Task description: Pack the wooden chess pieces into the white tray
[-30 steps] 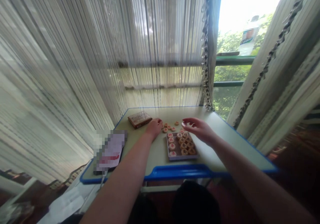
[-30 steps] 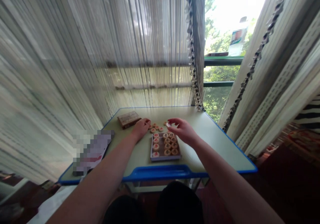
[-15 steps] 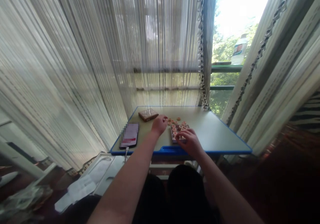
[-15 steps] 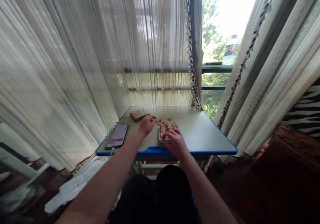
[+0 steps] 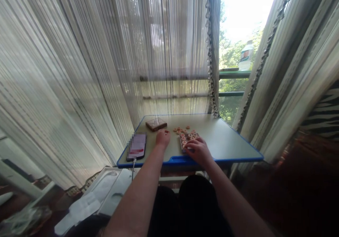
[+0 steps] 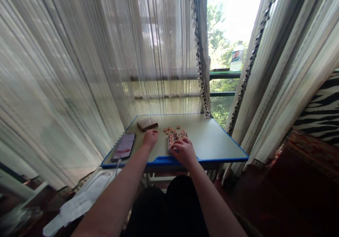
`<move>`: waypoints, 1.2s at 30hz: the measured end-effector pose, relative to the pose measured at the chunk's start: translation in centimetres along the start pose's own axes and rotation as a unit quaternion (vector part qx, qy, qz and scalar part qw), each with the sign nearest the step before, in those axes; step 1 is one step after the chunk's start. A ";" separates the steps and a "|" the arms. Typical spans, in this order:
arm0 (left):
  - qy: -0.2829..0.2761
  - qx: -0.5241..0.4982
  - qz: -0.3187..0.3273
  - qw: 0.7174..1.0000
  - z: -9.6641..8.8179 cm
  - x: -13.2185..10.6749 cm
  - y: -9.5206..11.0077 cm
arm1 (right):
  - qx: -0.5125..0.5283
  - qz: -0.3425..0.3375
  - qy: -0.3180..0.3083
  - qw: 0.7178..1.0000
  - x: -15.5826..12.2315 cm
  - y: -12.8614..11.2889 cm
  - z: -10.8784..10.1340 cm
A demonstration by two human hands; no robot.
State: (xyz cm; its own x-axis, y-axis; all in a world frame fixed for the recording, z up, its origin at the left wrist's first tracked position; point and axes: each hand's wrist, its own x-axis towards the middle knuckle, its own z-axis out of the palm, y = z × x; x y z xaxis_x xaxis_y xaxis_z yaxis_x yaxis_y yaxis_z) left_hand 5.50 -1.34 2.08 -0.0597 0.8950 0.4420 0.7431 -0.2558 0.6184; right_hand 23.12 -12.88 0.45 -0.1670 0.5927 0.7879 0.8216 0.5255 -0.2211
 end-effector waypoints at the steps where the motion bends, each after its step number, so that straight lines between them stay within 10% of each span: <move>1: -0.004 0.002 0.001 1.000 0.0 0.0 0.1 | -0.001 0.000 0.001 1.000 0.0 0.0 0.0; 36: -0.213 0.113 0.115 0.964 1.7 6.0 0.0 | 0.145 0.018 -0.016 0.989 1.4 -0.5 -4.4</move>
State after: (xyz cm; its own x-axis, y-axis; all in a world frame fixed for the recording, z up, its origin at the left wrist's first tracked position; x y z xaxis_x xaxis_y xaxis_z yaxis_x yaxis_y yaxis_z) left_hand 6.31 4.69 3.64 0.3661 0.9056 0.2142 0.8337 -0.4214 0.3568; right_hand 24.88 -14.97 4.17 -0.1612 0.6304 0.7593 0.6365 0.6544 -0.4082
